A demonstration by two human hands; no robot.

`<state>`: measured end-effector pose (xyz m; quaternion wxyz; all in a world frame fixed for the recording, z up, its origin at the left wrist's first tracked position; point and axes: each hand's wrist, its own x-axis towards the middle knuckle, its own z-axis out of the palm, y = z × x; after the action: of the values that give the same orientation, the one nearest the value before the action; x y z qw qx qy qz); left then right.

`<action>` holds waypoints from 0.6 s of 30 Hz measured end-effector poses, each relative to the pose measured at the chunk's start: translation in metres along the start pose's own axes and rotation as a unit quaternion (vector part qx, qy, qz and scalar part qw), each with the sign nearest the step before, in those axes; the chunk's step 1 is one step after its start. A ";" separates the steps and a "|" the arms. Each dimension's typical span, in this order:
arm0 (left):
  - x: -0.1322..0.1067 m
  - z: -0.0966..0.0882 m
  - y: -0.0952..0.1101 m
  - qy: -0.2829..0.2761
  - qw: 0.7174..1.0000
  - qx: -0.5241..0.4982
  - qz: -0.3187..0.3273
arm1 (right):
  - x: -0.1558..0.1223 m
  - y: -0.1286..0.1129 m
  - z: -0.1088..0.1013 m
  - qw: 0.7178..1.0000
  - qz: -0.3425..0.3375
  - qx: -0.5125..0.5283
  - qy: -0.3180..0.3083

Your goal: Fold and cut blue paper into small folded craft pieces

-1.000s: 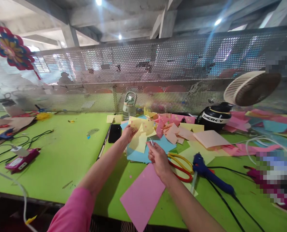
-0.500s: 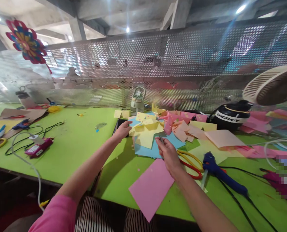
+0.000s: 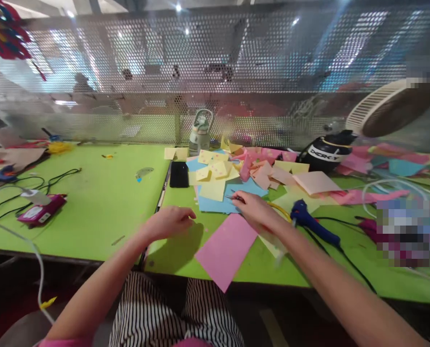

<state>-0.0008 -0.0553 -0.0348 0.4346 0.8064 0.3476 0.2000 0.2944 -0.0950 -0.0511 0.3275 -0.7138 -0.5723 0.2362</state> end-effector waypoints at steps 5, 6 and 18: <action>-0.035 0.043 0.013 -0.030 0.997 0.069 0.023 | 0.005 0.003 -0.024 0.995 0.013 -0.098 -0.004; -0.043 0.049 0.015 -0.047 0.991 0.119 0.043 | 0.006 0.003 -0.027 0.994 0.009 -0.104 0.007; -0.056 0.149 0.096 -0.107 0.950 -0.248 0.154 | -0.059 -0.123 -0.043 0.920 -0.216 0.129 0.300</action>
<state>0.0918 -0.2164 -0.0356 0.6193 0.7338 0.1101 0.2567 0.2295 -0.1448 0.0664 0.6159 -0.5619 -0.5522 0.0062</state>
